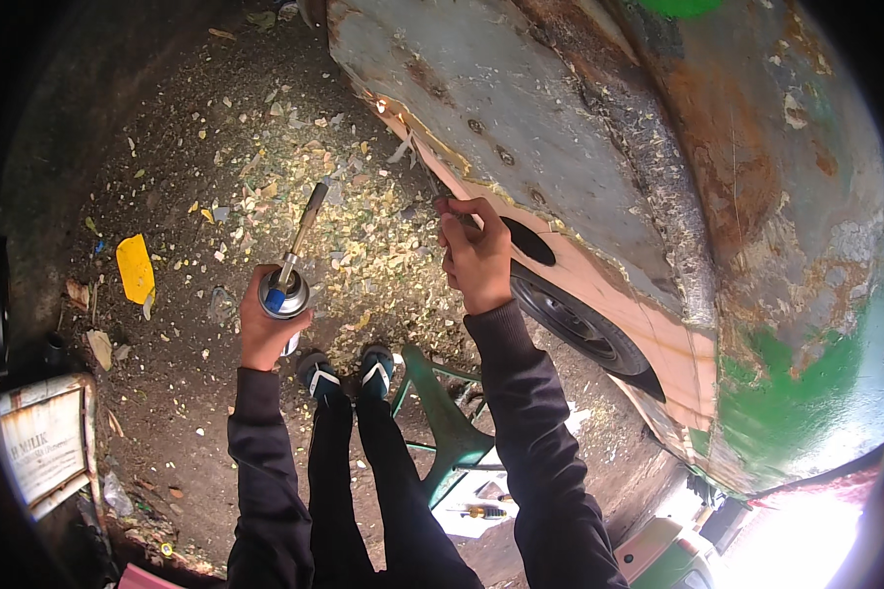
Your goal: The person uses a blowtorch to heat a rusted vehicle panel and then uses a chisel and hammer to remove rust and old paint. The person works on the lower side of a green vehicle in an outdoor area.
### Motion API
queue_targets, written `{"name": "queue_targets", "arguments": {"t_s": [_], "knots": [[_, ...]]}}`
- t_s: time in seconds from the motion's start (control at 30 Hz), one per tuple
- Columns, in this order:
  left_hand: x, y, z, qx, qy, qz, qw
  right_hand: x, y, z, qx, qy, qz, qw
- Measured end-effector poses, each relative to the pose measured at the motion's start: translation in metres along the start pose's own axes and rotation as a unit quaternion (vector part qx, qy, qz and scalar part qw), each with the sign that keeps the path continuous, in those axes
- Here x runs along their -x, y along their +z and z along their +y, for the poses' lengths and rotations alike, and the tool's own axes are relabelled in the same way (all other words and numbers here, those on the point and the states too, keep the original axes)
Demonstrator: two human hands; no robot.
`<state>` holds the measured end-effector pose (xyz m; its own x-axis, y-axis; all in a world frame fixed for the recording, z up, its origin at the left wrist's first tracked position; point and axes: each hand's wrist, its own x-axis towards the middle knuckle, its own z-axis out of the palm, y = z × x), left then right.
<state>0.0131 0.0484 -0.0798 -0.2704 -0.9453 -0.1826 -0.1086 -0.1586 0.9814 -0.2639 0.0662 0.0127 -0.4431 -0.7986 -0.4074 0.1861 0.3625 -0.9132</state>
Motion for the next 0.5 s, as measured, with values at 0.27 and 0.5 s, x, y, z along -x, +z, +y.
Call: {"name": "queue_targets", "arguments": {"t_s": [0.27,0.5], "knots": [[0.005,-0.018,-0.007,-0.01,-0.005,0.034,0.999,0.017,0.01,-0.01,0.009,-0.003,0.011,1.0],[0.013,-0.027,0.0,-0.005,-0.013,0.062,0.998,0.024,0.024,-0.001,0.018,-0.023,0.043,0.999]]}}
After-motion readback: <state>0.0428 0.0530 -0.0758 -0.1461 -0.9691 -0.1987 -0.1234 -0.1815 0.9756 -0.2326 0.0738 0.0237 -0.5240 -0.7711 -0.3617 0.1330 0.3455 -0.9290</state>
